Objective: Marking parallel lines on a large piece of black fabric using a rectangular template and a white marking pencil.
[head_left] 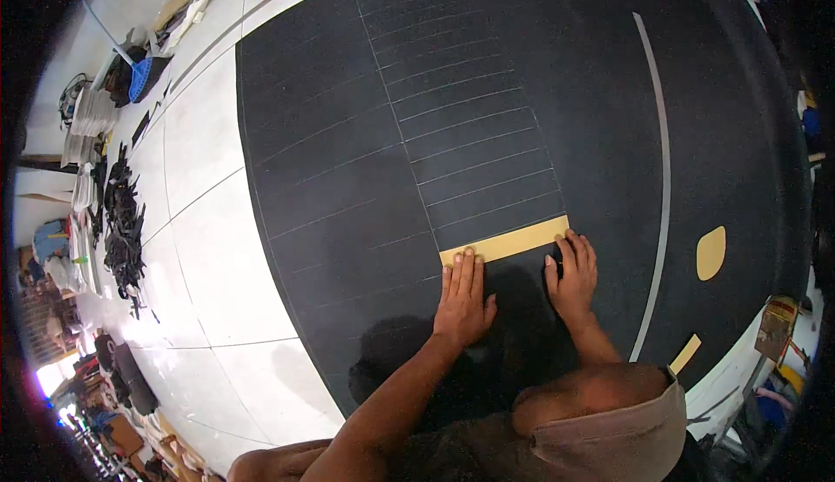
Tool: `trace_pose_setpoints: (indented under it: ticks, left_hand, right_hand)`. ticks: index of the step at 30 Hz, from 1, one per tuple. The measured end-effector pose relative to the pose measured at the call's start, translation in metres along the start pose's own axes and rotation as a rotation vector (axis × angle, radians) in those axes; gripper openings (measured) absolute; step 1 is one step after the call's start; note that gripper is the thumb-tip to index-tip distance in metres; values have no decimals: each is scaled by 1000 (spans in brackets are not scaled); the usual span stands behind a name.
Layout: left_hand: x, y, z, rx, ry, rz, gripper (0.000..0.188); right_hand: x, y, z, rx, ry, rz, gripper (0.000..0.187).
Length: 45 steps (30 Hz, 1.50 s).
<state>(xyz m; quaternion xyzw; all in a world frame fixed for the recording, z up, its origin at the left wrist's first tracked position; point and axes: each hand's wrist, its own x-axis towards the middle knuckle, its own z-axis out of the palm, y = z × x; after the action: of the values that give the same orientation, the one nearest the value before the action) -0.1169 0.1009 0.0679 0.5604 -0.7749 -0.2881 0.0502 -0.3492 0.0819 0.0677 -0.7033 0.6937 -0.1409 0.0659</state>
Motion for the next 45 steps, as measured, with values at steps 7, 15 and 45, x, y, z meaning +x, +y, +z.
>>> trace_pose_setpoints:
  ticks: [7, 15, 45]
  left_hand:
    - [-4, -3, -8, 1, -25, -40, 76]
    - [1, 7, -10, 22, -42, -37, 76]
    - [-2, 9, -3, 113, -6, -9, 70]
  right_hand:
    - [-2, -7, 6, 26, 7, -19, 42]
    - [-3, -2, 3, -13, 10, -23, 45]
    - [-6, 1, 11, -54, -17, -27, 46]
